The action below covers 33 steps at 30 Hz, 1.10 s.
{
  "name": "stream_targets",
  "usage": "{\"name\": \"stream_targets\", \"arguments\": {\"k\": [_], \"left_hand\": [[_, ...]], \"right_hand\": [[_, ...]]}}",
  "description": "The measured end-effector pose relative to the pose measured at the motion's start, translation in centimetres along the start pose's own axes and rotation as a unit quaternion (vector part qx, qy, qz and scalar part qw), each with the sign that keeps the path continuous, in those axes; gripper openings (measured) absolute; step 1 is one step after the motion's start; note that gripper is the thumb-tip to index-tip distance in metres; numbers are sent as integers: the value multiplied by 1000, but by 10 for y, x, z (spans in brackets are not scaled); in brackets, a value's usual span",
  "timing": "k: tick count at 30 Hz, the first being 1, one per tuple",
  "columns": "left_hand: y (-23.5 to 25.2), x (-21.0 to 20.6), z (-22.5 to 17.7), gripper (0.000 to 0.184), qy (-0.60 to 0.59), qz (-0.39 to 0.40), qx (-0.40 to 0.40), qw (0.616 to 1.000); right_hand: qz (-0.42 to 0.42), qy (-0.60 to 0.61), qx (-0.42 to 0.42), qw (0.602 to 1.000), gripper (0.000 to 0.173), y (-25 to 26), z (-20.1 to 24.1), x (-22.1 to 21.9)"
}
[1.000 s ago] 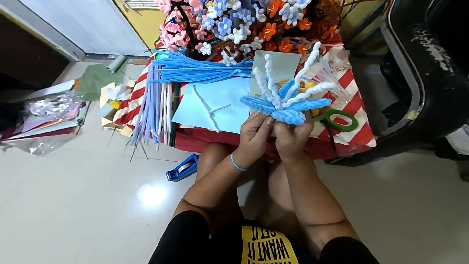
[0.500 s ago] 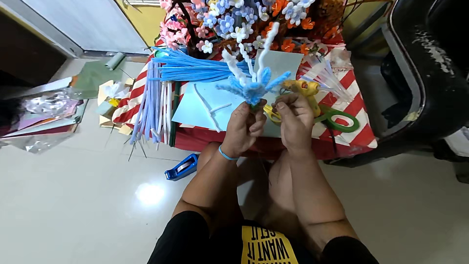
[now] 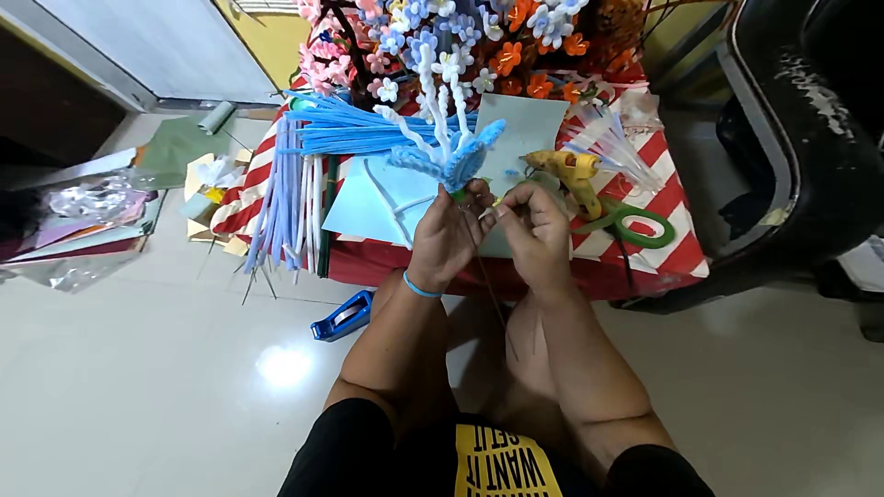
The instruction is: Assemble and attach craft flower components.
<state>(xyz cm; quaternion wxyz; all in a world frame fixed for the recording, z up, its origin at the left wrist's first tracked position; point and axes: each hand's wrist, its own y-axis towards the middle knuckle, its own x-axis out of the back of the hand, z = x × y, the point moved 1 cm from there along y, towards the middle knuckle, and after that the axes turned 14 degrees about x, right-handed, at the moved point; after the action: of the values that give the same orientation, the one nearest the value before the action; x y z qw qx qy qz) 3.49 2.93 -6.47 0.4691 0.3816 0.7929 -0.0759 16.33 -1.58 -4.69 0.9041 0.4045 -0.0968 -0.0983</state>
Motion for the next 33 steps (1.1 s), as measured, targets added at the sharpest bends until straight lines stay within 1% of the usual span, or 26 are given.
{"name": "stream_targets", "arguments": {"k": [3,6,8,11,13,15,19,22,25,29,31,33], "left_hand": [[1,-2,6,36,51,-56,-6,997],[0,-6,8,41,74,-79,9,994],[0,-6,9,43,96,-84,11,992],[1,-2,9,48,142,-97,-1,985],[2,-1,9,42,139,-119,-15,983],[3,1,10,34,171,-147,-44,973],[1,1,10,11,263,-146,-140,943],[0,-1,9,6,302,-155,-170,925],[0,0,8,10,300,-176,-155,925],[1,0,5,21,267,-196,-92,939],[2,4,4,26,266,-192,-102,939],[2,7,2,30,273,-192,-128,934]], "right_hand": [[41,-42,13,998,14,-2,4,-6],[75,-50,-3,996,14,-5,5,-12],[71,-33,-7,997,12,-6,4,-14],[43,-13,-13,999,10,-5,4,-14],[17,-14,-19,1000,9,-4,4,-13],[1,-17,-20,1000,8,-3,4,-12],[-6,-24,-21,999,7,-2,4,-11],[2,-36,-20,999,7,-4,3,-13],[17,-45,-17,999,6,-4,1,-13],[42,-28,-56,997,8,-3,4,-9],[42,-21,-68,997,10,-1,6,-7],[39,-23,-75,996,12,0,7,-5]]}}
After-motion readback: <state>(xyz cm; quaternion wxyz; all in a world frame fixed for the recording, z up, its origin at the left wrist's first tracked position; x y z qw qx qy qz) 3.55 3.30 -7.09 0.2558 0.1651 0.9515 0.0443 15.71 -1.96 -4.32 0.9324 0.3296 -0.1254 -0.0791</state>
